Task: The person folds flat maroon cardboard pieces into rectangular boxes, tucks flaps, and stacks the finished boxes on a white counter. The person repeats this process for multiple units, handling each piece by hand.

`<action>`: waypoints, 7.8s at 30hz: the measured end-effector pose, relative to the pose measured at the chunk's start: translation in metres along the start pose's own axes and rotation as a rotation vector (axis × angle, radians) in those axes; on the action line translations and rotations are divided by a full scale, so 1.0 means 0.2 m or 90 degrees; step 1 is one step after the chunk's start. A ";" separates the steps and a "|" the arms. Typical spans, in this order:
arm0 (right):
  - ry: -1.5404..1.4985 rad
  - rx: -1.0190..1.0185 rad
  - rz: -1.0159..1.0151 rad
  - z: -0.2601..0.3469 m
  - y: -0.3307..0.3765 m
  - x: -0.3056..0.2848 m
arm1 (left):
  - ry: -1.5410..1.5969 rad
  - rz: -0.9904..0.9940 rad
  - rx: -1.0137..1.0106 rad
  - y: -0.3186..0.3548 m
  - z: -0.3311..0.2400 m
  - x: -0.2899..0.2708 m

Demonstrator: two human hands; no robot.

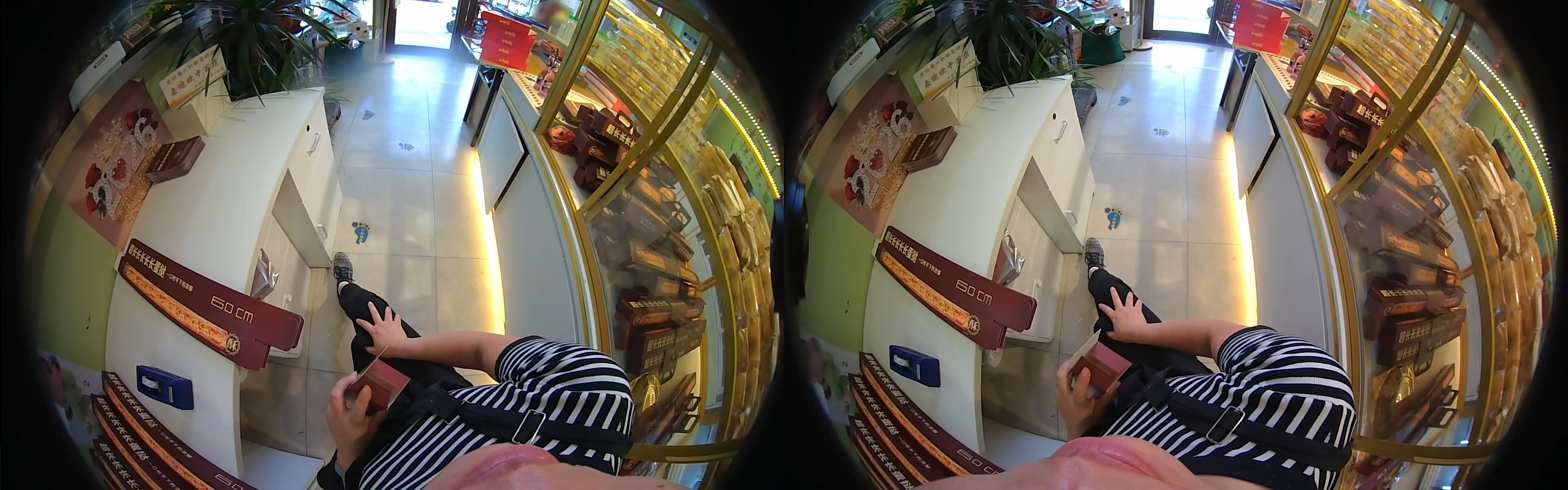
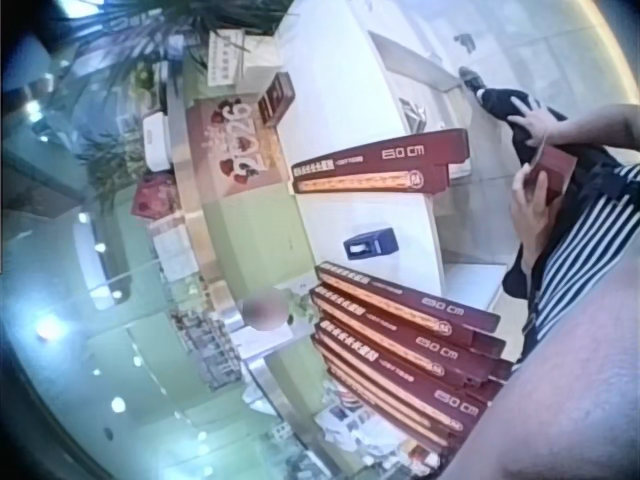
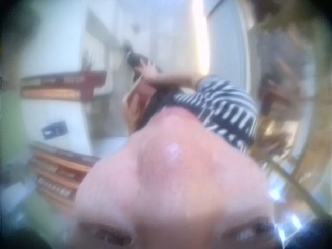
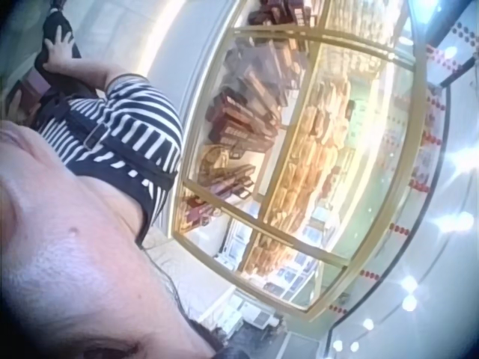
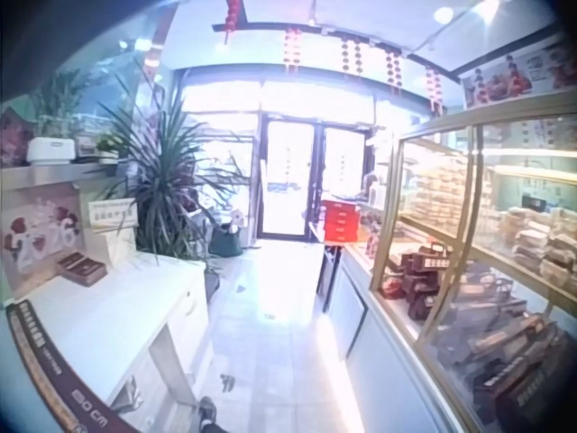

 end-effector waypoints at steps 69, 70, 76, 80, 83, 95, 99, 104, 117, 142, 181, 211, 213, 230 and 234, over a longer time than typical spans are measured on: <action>-0.793 -0.694 -0.046 0.88 0.62 -1.65 | -0.224 -0.173 -0.143 0.04 -0.17 -0.53; -0.790 -0.689 0.078 1.00 0.65 -1.69 | -0.246 -0.190 -0.149 0.01 -0.17 -0.55; -0.572 -0.953 0.282 1.23 0.73 -1.64 | -0.281 -0.283 -0.182 0.00 -0.13 -0.68; -0.504 -1.053 0.175 1.27 0.81 -1.61 | -0.130 -0.397 -0.194 0.13 -0.08 -0.71; -0.422 -1.146 0.003 1.28 0.84 -1.62 | -0.066 -0.374 -0.136 0.12 -0.09 -0.71; -0.482 -1.169 -0.114 1.34 0.89 -1.60 | -0.006 -0.404 -0.239 0.17 -0.08 -0.77; -0.526 -1.114 -0.023 1.35 0.84 -1.58 | -0.003 -0.397 -0.241 0.18 -0.07 -0.77; -0.451 -1.153 0.001 1.37 0.84 -1.57 | -0.012 -0.415 -0.233 0.19 -0.07 -0.78; -0.822 -0.806 0.425 1.60 0.57 -1.29 | -0.217 -0.428 -0.175 0.37 -0.24 -0.79; -0.670 -0.431 -0.079 2.21 -0.36 -0.62 | -0.208 -0.362 -0.141 0.63 -0.40 -0.60; -0.998 -0.288 0.387 1.00 0.57 -0.97 | -0.374 -0.405 -0.214 0.16 -0.08 -0.60; -1.079 -0.453 0.093 0.58 0.14 -1.42 | -0.413 -0.246 -0.482 -0.05 -0.10 -0.76; -0.990 -0.377 0.081 0.37 0.11 -1.31 | -0.678 -0.305 -0.423 -0.03 -0.17 -0.97; -0.892 -0.301 -0.051 0.04 -0.19 -0.68 | -1.053 -0.192 -1.042 0.34 0.39 -1.83; -0.665 -0.406 -0.305 0.32 -0.06 -1.22 | -0.994 -0.324 -0.484 -0.01 0.12 -1.47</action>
Point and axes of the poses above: each hand's wrist, its own y-axis away from the middle knuckle, its own x-axis out of the palm, z = x × y, the point moved 8 cm from there along -y, towards the middle knuckle, and after that the axes turned 2 degrees about -z, right-handed, at the moved point
